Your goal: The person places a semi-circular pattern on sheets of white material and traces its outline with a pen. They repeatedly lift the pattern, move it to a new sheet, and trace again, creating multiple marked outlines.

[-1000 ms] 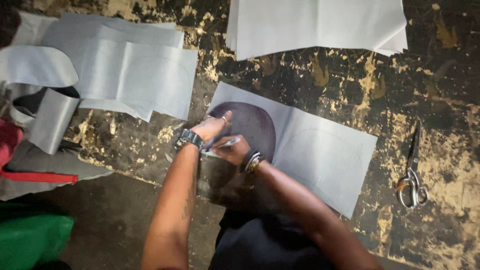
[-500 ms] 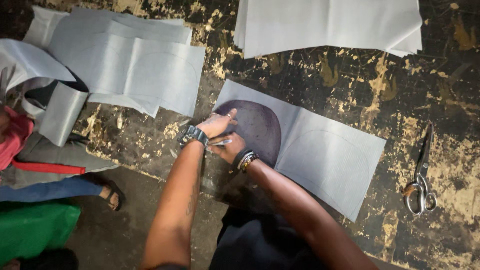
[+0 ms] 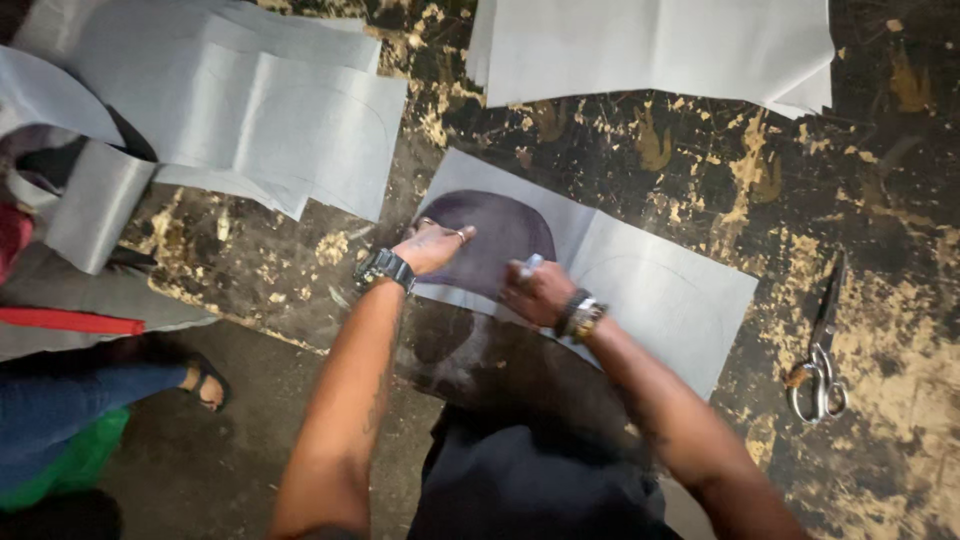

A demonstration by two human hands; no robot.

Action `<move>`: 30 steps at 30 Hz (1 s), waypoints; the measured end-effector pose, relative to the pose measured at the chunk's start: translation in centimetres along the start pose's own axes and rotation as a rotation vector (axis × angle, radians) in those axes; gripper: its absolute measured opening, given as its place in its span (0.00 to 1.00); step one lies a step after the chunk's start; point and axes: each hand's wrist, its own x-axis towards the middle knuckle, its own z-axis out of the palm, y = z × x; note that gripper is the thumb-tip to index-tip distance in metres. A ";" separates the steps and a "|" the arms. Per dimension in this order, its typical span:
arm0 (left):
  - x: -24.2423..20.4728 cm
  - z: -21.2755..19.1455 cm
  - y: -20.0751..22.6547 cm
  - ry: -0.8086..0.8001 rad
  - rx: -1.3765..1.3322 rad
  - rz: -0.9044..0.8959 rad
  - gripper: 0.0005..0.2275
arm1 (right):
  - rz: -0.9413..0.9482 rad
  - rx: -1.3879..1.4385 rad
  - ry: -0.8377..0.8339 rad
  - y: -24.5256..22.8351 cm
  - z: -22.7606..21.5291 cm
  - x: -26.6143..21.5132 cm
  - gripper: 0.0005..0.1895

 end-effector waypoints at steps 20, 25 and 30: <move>-8.2 2.3 9.1 0.316 0.090 -0.194 0.41 | 0.112 0.072 0.003 -1.6 -3.9 -7.1 0.10; -9.1 4.0 8.3 0.445 0.135 -0.219 0.38 | 0.200 0.546 0.163 -0.5 -3.9 -8.4 0.03; -11.3 7.1 9.9 0.538 0.178 -0.225 0.40 | 0.118 0.050 0.486 0.3 -4.7 -10.4 0.15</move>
